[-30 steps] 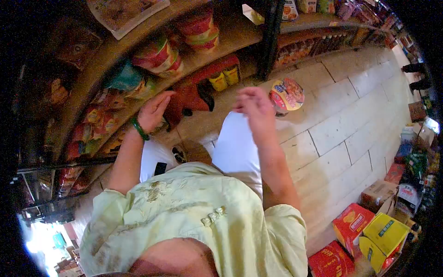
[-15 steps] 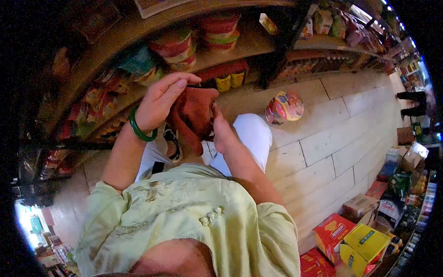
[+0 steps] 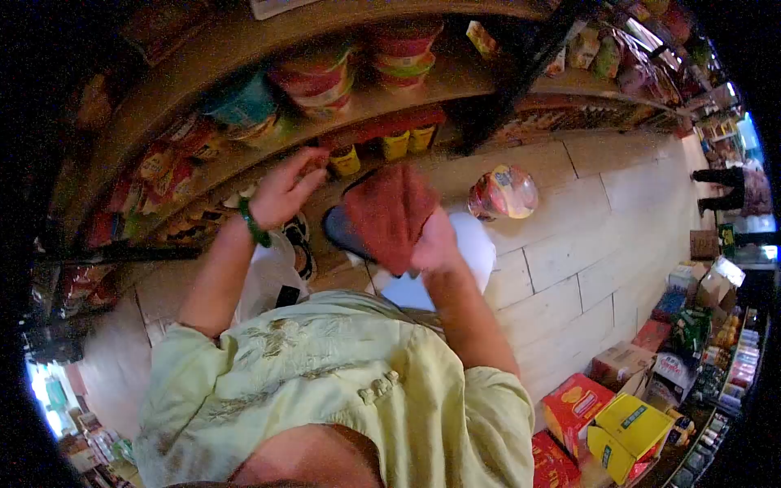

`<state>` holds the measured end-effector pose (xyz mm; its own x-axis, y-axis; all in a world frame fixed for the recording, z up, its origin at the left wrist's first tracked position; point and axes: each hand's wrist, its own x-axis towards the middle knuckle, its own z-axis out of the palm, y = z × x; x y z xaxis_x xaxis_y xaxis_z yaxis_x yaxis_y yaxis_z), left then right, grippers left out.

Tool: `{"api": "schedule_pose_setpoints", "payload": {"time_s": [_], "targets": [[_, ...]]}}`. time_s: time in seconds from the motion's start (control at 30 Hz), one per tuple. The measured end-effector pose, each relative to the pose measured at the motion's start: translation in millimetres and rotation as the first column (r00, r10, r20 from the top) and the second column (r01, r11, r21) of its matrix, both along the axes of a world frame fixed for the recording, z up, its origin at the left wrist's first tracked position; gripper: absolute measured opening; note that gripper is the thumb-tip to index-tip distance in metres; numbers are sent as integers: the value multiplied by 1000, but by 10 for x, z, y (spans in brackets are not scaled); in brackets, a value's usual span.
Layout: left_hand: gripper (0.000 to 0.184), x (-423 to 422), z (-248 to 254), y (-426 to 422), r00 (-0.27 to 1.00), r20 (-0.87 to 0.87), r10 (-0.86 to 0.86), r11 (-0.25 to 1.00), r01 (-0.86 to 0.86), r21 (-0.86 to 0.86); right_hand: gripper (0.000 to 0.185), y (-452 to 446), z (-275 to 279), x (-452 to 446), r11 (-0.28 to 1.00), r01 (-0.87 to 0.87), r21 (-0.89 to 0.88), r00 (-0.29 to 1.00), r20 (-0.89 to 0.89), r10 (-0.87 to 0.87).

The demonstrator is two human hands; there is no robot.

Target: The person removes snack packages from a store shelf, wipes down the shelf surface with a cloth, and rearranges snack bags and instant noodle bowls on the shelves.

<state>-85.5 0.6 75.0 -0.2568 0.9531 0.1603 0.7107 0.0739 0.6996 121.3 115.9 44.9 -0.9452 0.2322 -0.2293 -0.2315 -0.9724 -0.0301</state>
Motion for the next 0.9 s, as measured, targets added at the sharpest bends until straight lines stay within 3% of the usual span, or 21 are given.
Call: {"api": "schedule_pose_setpoints", "payload": {"time_s": [0.03, 0.07, 0.1, 0.13, 0.2, 0.27, 0.33, 0.37, 0.4, 0.43, 0.47, 0.5, 0.53, 0.6, 0.63, 0.67, 0.7, 0.77, 0.83, 0.9], "targets": [[27, -89, -111, -43, 958, 285, -31, 990, 68, -122, 34, 142, 3, 64, 993, -90, -80, 989, -122, 80], [27, -147, -198, -85, 957, 288, -41, 989, 80, -124, 33, 265, -10, 136, 995, 8, 101, 999, 42, -13], [29, -184, -286, -129, 971, 232, -47, 954, 113, -278, 32, 406, -23, 195, 953, 74, 292, 974, 186, -133], [31, -191, -376, -155, 983, 176, -61, 895, 132, -426, 32, 612, -52, 224, 953, 81, 293, 972, 188, -140], [30, -164, -568, -129, 967, 239, -87, 864, 193, -464, 33, 1053, -134, 195, 801, 72, 595, 812, 431, -393], [29, -141, -825, -106, 948, 298, -112, 827, 255, -500, 40, 1164, 370, -47, 682, -5, 731, 543, 575, -612], [26, -155, -1120, -80, 907, 389, -162, 870, 317, -378, 48, 2003, -194, -127, 286, -335, 898, 492, 425, -760], [26, -178, -1189, -64, 906, 388, -171, 866, 326, -379, 52, 2122, -96, -245, 254, -277, 927, 491, 364, -791], [23, -202, -1247, -47, 952, 204, -229, 805, 303, -510, 57, 2197, 82, -389, 220, -220, 950, 487, 303, -819], [19, -217, -1277, -25, 953, 20, -302, 737, 247, -629, 57, 2283, 235, -523, 228, -216, 949, 480, 306, -822], [19, -229, -1285, 4, 975, 130, -180, 618, 215, -756, 48, 2363, 381, -655, 279, -409, 869, 327, 425, -844], [19, -280, -1472, -39, 974, 127, -185, 611, 216, -762, 41, 2457, 416, -743, 342, -575, 743, 151, 507, -848], [20, -371, -1806, -145, 971, 224, -86, 635, 227, -739, 41, 2558, 306, -791, 351, -571, 742, 149, 514, -845], [21, -408, -1793, -138, 949, 315, 12, 655, 230, -720, 56, 2704, -39, -873, -68, -792, 607, 295, 282, -913], [21, -309, -1401, 11, 950, 117, -290, 593, 274, -757, 56, 2703, -206, -904, -64, -791, 609, 294, 286, -912], [22, -223, -1127, 116, 820, -71, -568, 523, 292, -801, 52, 2633, -371, -904, -309, -834, 458, 343, -8, -939], [22, -184, -1035, 164, 818, -67, -571, 518, 295, -803, 49, 2581, -491, -904, -488, -843, 228, 421, -284, -861], [27, -135, -973, 203, 894, -22, -449, 446, 202, -872, 48, 2539, -646, -901, -504, -839, 205, 457, -239, -857], [28, -191, -1041, 143, 892, 49, -450, 432, 265, -862, 48, 2630, -774, -936, -520, -833, 187, 489, -190, -851], [27, -220, -1013, 82, 952, 150, -267, 533, 275, -800, 47, 2801, -825, -970, -565, -818, 108, 510, -319, -799]]}}
